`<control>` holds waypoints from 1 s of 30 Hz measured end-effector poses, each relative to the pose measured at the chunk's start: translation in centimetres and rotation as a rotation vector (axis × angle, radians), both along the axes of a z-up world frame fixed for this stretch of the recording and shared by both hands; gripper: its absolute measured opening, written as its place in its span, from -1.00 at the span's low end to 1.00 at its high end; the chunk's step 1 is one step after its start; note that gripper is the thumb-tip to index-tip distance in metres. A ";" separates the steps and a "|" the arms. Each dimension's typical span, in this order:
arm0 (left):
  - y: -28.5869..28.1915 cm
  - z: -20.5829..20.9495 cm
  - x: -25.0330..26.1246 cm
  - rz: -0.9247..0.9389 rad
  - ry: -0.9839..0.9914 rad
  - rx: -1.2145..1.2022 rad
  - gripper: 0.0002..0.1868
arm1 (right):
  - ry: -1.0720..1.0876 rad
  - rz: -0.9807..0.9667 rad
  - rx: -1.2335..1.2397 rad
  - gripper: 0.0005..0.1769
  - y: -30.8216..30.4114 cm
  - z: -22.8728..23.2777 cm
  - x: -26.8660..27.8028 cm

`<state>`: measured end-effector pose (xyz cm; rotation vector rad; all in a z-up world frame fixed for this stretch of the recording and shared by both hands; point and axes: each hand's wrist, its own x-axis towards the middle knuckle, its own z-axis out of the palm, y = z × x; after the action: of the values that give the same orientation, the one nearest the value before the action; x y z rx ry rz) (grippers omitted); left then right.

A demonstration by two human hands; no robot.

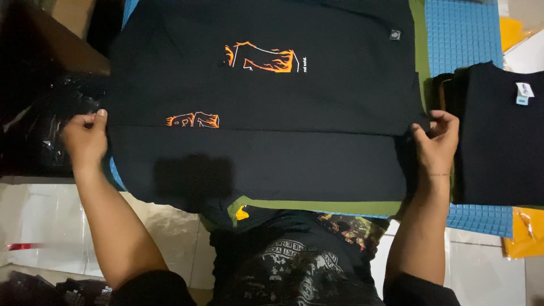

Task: Folding t-shirts and stacking them on a mat.

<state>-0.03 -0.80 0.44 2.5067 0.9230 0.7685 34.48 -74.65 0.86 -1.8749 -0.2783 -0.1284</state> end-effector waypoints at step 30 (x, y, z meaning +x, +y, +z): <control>-3.9 -2.9 2.0 0.363 -0.457 -0.233 -0.81 | -0.117 0.217 -1.386 -0.23 17.3 8.5 12.0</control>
<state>1.94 -4.68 -2.44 1.8696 1.2222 1.2024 46.46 -57.35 9.31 -3.1817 -0.7799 0.1603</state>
